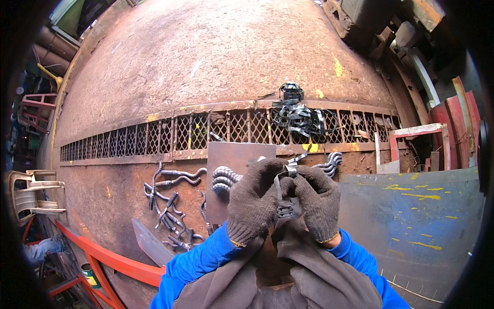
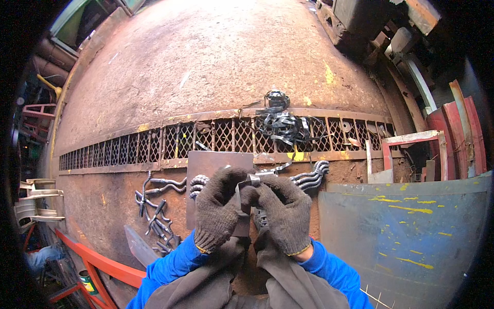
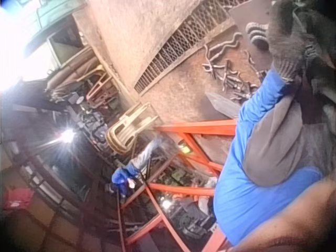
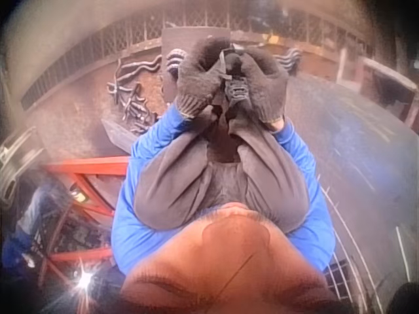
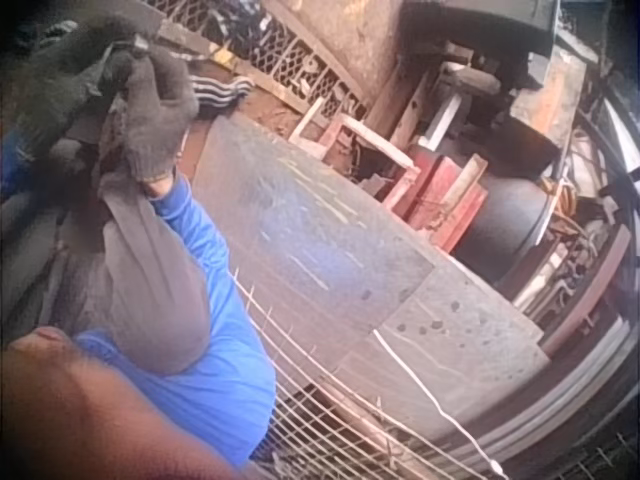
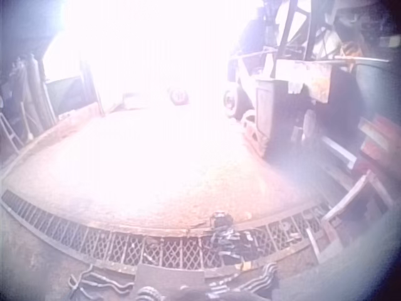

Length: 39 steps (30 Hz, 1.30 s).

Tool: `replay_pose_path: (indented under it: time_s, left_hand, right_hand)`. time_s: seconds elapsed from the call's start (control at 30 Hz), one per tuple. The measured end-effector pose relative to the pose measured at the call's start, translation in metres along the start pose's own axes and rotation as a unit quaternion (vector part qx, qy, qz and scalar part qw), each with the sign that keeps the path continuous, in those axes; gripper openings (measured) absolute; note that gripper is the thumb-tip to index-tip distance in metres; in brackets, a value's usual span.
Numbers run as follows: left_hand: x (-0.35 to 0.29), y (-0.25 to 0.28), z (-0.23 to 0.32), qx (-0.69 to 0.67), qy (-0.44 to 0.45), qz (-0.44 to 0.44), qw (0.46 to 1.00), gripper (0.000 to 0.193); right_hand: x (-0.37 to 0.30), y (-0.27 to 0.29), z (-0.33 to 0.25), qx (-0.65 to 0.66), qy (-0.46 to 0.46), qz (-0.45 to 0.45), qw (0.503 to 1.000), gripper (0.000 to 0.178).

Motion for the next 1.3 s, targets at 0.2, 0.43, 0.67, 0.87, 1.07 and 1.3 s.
replay_pose_path:
  time_s: [0.2,0.43,0.67,0.87,1.07,1.3]
  left_hand:
    - [0.003,0.009,-0.016,-0.04,-0.05,-0.036,0.997,0.03]
    - [0.003,0.01,-0.002,0.052,-0.048,0.02,0.997,0.019]
    - [0.007,0.018,-0.006,0.097,-0.024,0.054,0.993,0.018]
    - [0.006,0.019,-0.002,0.097,-0.084,0.039,0.991,0.018]
    - [0.006,0.026,-0.004,0.041,-0.046,0.026,0.998,0.019]
    - [0.005,0.02,0.017,-0.019,0.012,0.034,0.999,0.02]
  right_hand:
    - [0.002,-0.001,-0.007,-0.086,0.035,0.006,0.996,0.021]
    - [0.004,-0.004,-0.001,-0.084,-0.008,0.005,0.996,0.019]
    - [0.002,-0.007,-0.004,-0.074,0.019,-0.005,0.997,0.026]
    - [0.0,-0.011,-0.007,-0.208,0.078,0.01,0.975,0.046]
    - [-0.006,-0.031,0.004,-0.088,-0.055,-0.143,0.984,0.036]
    - [-0.008,-0.028,-0.018,-0.139,0.126,-0.129,0.974,0.02]
Point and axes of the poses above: each hand's wrist, its own x-axis towards the middle knuckle, its own y-axis out of the back of the hand, z = x × y, the point moved 10 cm from there along x, towards the middle knuckle, and after that the axes turned 14 degrees about -x, right-handed, at the moved point
